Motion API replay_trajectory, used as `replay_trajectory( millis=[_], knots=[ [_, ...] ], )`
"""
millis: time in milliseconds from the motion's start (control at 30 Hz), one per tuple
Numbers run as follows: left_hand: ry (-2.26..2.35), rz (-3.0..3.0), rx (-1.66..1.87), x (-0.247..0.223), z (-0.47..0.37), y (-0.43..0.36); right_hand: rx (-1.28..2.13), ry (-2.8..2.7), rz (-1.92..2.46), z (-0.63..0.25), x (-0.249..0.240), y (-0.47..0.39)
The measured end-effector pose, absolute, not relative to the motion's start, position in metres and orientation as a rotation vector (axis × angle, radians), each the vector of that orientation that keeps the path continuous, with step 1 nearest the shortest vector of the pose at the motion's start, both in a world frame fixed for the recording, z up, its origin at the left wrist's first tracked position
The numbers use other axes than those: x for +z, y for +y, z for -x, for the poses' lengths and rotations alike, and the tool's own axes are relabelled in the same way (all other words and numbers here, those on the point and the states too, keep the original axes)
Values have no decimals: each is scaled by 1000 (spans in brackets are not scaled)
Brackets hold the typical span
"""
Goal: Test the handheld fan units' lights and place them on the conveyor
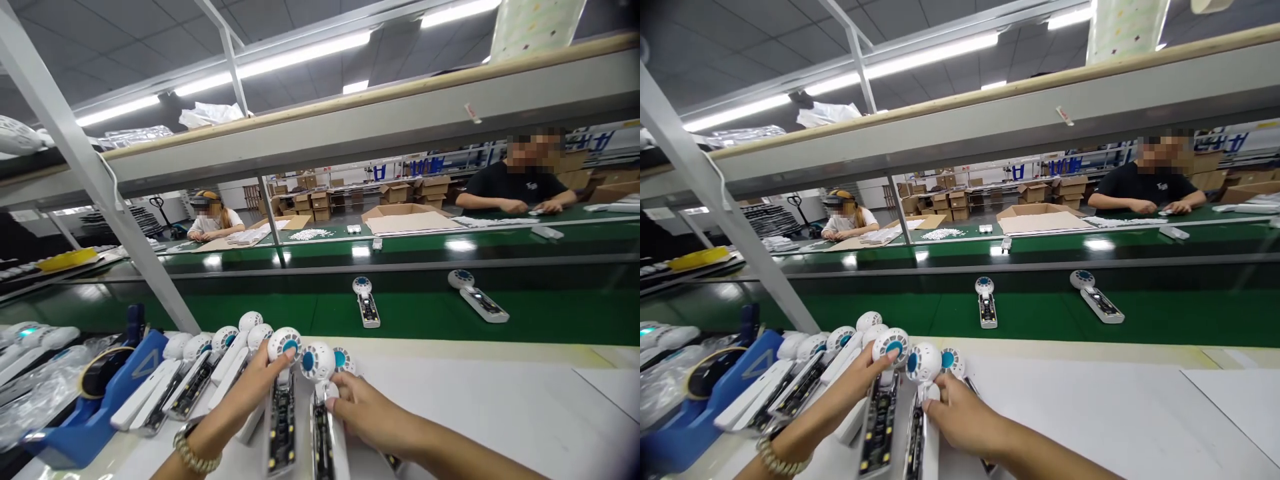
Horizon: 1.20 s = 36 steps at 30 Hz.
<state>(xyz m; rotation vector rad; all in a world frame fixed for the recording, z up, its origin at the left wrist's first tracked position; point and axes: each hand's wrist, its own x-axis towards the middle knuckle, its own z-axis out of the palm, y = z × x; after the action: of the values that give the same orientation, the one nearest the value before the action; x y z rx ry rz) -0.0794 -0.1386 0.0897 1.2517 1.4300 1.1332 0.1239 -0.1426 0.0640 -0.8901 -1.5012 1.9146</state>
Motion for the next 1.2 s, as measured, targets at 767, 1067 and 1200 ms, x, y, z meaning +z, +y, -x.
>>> replay_trajectory(
  millis=[767,1067,1200],
  knots=[
    [1663,-1742,1015,52,1,28,2004,-997,879,-228,25,-142],
    [1874,-1438,756,49,-19,95,1705,-876,796,-300,2,-139],
    [1742,-1305,670,59,-26,83,1677,-917,725,-298,-1,-134]
  ],
)
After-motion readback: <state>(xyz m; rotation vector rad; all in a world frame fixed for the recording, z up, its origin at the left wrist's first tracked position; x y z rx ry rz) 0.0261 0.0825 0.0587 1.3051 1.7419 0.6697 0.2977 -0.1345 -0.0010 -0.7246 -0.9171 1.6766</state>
